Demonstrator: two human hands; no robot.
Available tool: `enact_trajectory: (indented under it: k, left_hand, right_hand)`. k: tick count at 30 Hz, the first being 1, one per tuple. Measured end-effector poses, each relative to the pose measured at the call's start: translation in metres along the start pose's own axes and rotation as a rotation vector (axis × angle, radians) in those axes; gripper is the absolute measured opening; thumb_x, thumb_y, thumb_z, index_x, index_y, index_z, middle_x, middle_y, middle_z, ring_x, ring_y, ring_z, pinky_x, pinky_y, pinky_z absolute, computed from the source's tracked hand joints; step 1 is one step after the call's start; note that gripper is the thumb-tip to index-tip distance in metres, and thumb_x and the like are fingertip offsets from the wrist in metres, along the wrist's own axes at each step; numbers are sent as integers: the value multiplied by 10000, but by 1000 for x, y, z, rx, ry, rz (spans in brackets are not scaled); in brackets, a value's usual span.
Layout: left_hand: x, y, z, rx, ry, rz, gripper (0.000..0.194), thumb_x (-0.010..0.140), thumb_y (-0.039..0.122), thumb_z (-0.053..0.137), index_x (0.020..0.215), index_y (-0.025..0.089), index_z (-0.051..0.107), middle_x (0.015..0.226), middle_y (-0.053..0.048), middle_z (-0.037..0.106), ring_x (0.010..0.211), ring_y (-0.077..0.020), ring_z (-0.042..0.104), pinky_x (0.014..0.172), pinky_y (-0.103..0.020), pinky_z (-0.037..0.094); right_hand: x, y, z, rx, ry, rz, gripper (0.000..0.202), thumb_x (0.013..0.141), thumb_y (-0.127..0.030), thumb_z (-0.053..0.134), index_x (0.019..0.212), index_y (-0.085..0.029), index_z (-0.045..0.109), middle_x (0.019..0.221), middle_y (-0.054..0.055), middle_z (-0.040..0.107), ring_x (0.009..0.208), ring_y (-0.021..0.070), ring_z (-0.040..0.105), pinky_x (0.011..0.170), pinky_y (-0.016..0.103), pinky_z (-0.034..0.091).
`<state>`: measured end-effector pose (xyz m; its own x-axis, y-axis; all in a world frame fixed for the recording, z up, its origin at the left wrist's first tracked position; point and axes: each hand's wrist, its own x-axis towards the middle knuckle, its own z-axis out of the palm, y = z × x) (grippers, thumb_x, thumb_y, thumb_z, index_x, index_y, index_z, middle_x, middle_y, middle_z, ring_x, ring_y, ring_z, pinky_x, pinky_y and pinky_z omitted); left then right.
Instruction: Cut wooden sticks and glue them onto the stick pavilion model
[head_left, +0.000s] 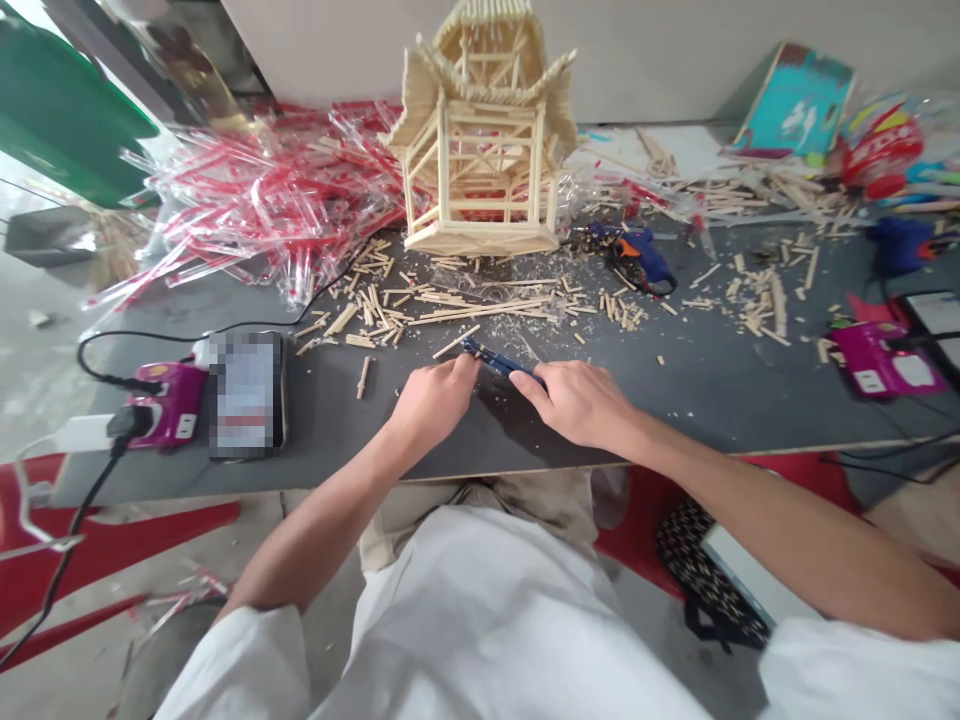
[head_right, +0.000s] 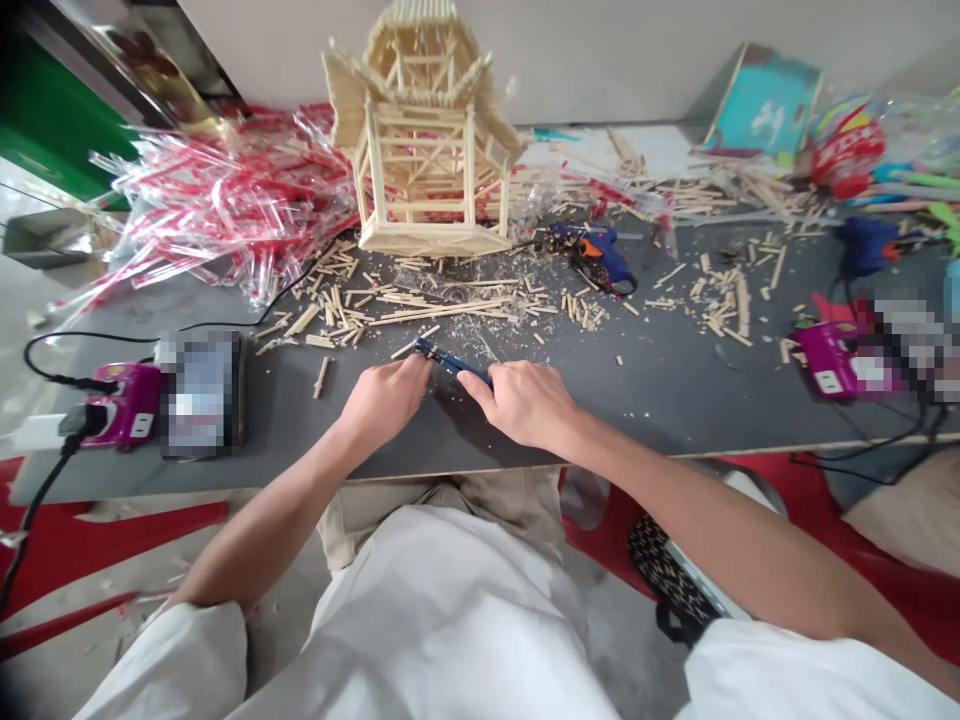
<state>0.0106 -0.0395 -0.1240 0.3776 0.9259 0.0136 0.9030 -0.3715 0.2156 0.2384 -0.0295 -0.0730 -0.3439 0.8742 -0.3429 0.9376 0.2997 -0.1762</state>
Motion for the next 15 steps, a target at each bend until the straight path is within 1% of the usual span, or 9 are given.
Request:
enact_trajectory:
  k: [4,7,11,15]
  left_hand:
    - [-1,6,-7,37,-65,-54,284,1120,273,377,1050,174,634,916,-104,783,781,-270,779,603,-330,380]
    - [-3,10,-11,35,-107,-60,312,1119,297,378,1030,174,650,894,-113,783,779,-299,784,608,-337,413]
    - [-9,14,-14,29,-159,-46,345,1121,302,358,1013,174,660,845,-121,775,748,-322,778,612,-353,442]
    - [-17,20,-16,8,-172,-65,351,1128,296,349,1032,169,663,880,-121,783,777,-312,783,614,-346,442]
  right_hand:
    - [7,1,-7,-25,-106,-11,768,1094,-654,145,854,-190,708,968,171,800,955,355,776,712,373,429]
    - [6,1,-9,-51,-139,-27,803,1094,-649,132,880,-174,744,981,194,803,978,381,780,752,403,474]
    - [-3,0,-6,-81,-148,-34,807,1099,-641,143,907,-159,761,1001,206,804,972,380,786,759,407,489]
    - [-12,-1,0,-80,-139,-31,786,1106,-637,149,875,-170,738,966,176,803,948,361,790,724,390,463]
